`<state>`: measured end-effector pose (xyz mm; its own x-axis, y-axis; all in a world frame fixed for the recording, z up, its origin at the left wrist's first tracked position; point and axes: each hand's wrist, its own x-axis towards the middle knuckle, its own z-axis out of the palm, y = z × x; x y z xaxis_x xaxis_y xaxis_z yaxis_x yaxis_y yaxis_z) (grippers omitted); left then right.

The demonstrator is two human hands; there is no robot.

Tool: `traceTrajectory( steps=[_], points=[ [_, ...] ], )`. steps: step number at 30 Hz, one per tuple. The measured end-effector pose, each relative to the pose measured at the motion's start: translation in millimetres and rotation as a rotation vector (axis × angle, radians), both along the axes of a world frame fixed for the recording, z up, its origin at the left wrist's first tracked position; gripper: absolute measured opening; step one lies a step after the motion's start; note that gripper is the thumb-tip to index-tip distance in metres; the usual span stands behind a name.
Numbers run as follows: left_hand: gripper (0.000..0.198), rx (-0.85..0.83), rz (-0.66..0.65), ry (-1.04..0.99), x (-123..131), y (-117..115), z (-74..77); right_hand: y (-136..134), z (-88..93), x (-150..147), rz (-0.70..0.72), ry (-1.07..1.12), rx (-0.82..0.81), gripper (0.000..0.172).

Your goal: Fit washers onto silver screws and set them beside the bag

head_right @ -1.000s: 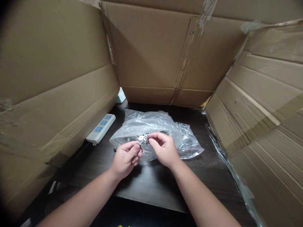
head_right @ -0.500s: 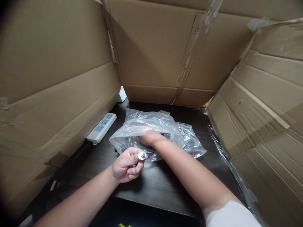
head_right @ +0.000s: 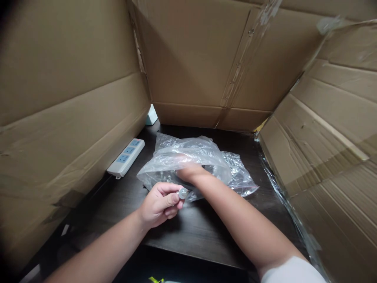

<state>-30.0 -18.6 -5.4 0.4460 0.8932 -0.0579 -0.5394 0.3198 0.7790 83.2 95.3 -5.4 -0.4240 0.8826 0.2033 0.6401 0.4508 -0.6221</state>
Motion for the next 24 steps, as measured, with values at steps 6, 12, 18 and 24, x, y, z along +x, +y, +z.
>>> traceTrajectory(
  steps=[6, 12, 18, 24],
  points=[
    [0.027, 0.154, 0.244, 0.167, 2.6, -1.4, -5.7, -46.4, 18.5, 58.8, 0.039, 0.355, -0.257, 0.014],
    [0.025, 0.379, 0.437, 0.517, 5.5, -2.4, -4.8, -88.9, 16.0, 83.9, 0.13, 0.864, -0.413, 0.01],
    [0.023, 0.459, 0.504, 0.656, 8.5, 0.8, -4.9, -97.9, 12.3, 71.9, 0.138, 0.887, -0.286, 0.008],
    [0.025, 0.402, 0.53, 0.679, 9.3, 2.3, -5.6, -98.3, 9.4, 70.2, 0.101, 0.872, -0.21, 0.01]
  ],
)
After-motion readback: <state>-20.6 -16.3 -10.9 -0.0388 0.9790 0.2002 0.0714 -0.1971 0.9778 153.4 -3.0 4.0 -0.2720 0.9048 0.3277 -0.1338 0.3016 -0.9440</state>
